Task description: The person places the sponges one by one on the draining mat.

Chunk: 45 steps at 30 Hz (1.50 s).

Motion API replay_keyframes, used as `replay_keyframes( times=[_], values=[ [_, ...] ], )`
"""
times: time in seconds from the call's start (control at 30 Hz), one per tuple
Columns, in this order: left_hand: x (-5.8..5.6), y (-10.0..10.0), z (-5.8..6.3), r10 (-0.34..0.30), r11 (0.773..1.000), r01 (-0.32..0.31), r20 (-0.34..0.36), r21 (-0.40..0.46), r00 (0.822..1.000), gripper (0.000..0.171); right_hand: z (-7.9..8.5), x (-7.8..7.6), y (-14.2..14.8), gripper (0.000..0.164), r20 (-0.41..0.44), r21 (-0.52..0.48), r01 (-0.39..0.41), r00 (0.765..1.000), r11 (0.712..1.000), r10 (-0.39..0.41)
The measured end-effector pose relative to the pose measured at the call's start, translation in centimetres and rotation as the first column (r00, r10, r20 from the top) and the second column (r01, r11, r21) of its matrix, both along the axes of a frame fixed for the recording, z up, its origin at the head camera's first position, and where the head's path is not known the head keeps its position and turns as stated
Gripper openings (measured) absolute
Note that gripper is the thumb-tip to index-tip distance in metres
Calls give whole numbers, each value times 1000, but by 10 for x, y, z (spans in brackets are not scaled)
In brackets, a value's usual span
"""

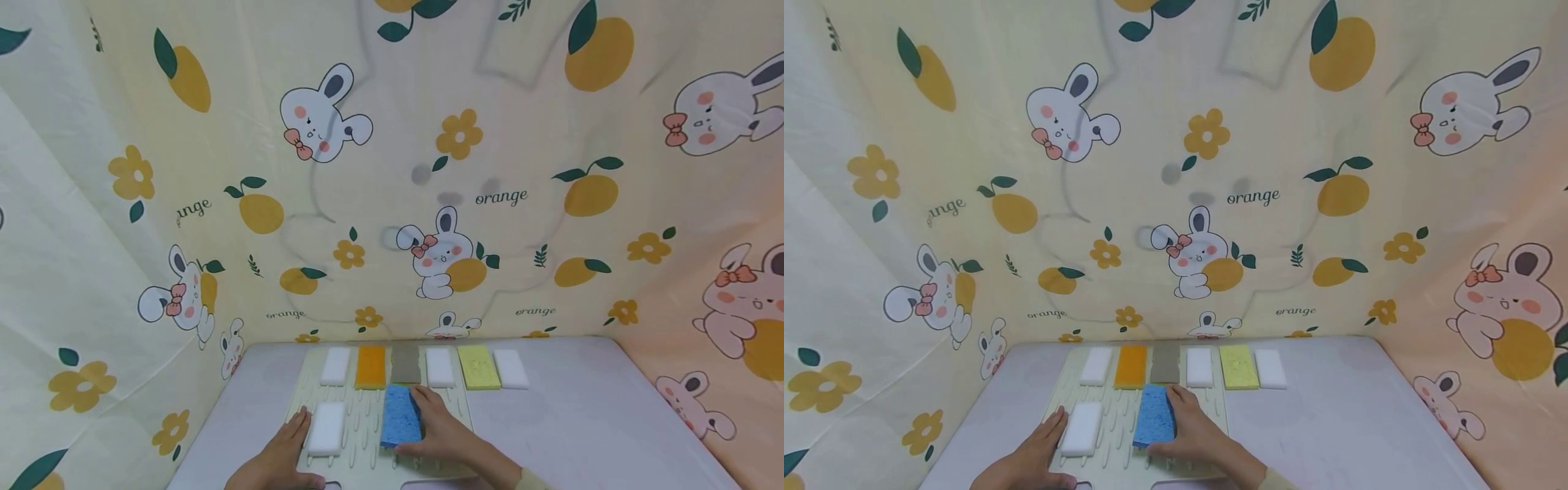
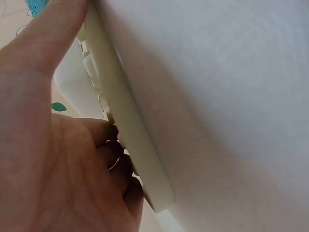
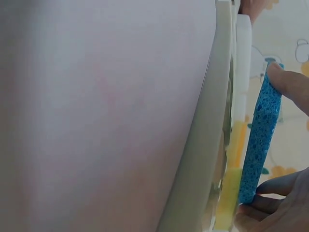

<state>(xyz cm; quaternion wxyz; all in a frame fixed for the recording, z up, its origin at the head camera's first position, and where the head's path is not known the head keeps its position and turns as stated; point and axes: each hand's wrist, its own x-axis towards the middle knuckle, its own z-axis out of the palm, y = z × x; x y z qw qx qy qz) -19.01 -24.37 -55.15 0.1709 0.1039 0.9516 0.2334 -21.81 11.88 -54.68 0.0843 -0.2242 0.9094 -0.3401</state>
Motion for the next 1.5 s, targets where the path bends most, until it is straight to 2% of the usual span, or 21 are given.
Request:
replay_keyframes(
  times=[0.17,0.33,0.67,0.83,0.97,1.13,1.5],
  values=[
    [1,-2,-1,-48,999,49,-51,9,998,133,3,1,-10,123,-10,10,-18,1000,1000,18],
    [2,-6,-2,-100,994,103,-105,22,989,131,1,0,-19,124,15,26,-25,1000,999,25],
    [0,-5,-3,-71,997,71,-69,-4,995,133,-1,-2,-41,128,83,63,-35,996,997,30],
    [-1,-4,-3,-50,999,49,-43,-15,998,135,-4,-4,-51,127,67,101,-53,997,993,46],
    [-2,-5,-6,-63,998,62,-57,-12,996,135,-5,-5,-59,129,52,134,-52,998,990,45],
    [-2,-6,-8,-81,997,81,-69,-7,994,132,-2,-5,-65,130,77,148,-51,996,988,40],
    [0,-6,-1,-81,997,81,-56,3,995,131,-1,-6,-73,129,61,181,-80,996,980,70]
  ],
)
